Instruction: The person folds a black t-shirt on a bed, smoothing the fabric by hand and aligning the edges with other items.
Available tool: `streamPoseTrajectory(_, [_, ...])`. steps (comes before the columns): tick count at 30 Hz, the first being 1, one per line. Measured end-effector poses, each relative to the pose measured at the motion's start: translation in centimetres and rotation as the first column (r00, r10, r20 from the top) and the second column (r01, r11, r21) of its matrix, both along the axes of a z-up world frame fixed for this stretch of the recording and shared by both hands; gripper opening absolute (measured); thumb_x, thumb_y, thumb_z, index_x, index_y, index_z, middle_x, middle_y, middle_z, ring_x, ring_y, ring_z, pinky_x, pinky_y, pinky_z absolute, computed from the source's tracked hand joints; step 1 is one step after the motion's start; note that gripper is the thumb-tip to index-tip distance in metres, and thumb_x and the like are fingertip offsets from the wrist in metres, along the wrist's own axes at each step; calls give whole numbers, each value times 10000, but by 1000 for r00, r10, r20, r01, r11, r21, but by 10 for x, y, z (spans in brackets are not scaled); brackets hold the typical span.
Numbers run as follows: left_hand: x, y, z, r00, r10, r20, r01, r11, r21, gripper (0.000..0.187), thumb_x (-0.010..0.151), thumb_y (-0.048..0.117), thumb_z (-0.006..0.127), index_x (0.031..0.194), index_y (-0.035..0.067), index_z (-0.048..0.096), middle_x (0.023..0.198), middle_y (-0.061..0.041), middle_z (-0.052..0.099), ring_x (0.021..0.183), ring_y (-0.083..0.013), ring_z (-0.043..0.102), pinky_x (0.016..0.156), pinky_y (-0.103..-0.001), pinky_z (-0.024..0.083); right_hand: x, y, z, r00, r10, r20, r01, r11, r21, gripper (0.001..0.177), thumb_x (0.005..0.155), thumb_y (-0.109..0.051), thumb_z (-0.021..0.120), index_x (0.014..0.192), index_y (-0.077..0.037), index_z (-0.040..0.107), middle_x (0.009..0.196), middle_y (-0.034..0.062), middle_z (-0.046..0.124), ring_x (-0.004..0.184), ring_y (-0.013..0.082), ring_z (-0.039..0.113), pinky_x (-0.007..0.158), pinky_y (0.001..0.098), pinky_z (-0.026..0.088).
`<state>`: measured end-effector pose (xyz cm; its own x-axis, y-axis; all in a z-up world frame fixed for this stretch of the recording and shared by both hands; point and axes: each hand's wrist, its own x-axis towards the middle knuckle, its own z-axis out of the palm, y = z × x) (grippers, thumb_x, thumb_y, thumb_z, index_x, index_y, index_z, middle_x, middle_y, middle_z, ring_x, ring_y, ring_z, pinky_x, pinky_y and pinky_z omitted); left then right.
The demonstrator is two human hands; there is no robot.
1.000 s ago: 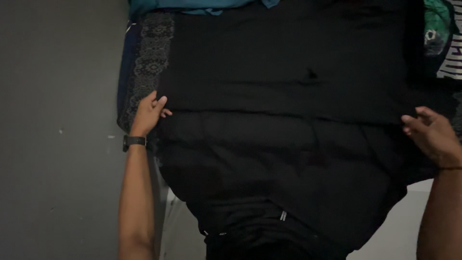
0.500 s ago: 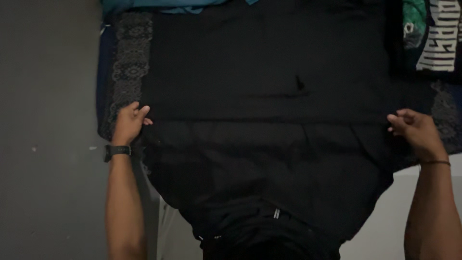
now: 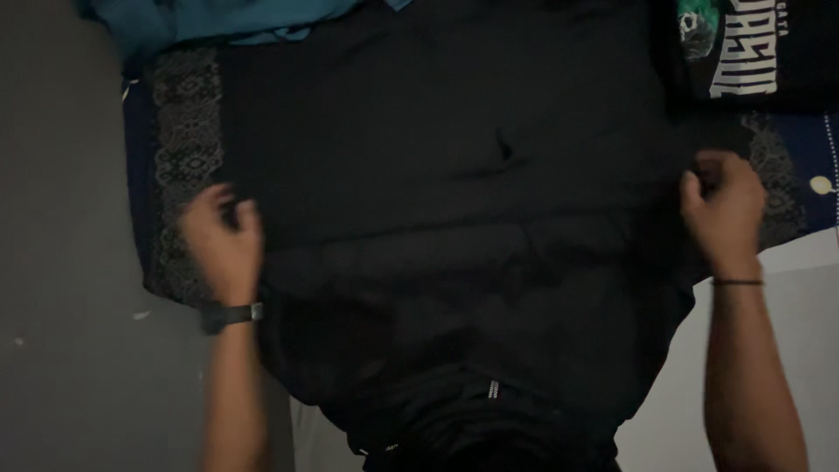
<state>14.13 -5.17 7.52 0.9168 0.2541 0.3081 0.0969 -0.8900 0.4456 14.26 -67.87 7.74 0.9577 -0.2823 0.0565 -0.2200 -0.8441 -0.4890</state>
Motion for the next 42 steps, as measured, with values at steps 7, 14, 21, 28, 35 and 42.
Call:
streamPoseTrajectory(7, [46,-181,-8,860,-505,-77,491,858,-151,251,948,97,680,1197,72,699,1137,-110,697,1089,-273,640,966,-415,510,53,138,1,826,557,87,-560,828,10,352,891,-73,715,1242,-63,704,1326,151,647,1295,356,547,1118,496,421])
streamPoseTrajectory(14, [7,-246,-23,779,-626,-34,605,765,-220,97,973,92,643,1046,56,696,957,-94,690,931,-261,653,860,-409,549,96,174,-38,835,545,-74,-547,837,-2,238,897,-170,783,1126,-152,719,1474,110,529,1418,346,433,1159,498,401])
streamPoseTrajectory(21, [-40,-281,-67,779,-505,-373,-379,96,-921,386,998,228,586,1307,1,623,1259,-206,721,1115,-309,723,942,-358,593,27,157,-45,957,169,236,-237,925,298,291,987,-45,685,1275,-75,658,1299,135,642,1184,304,659,992,425,552])
streamPoseTrajectory(28, [-27,-346,-100,809,-551,-204,-406,-275,-872,497,1002,241,652,1341,-111,566,1341,-204,643,1248,-248,644,1065,-341,524,-62,95,-75,863,-455,-221,295,98,950,252,982,-101,560,1195,25,605,1112,181,715,1047,274,732,985,392,612])
streamPoseTrajectory(35, [-2,-416,-117,861,-265,-433,-508,-455,-732,396,904,190,768,1057,-122,579,1122,-245,662,1134,-344,689,1006,-398,572,-16,37,-116,821,-527,-221,191,-112,975,212,1009,-149,695,889,3,610,869,103,658,881,231,726,928,434,623])
streamPoseTrajectory(42, [3,-378,-126,750,6,-661,-597,-424,-681,284,873,238,784,903,30,592,866,-125,671,810,-201,728,830,-328,647,-3,-10,-128,766,-629,-130,269,130,954,194,1037,-174,698,906,-31,697,707,-15,611,536,66,544,542,260,547])
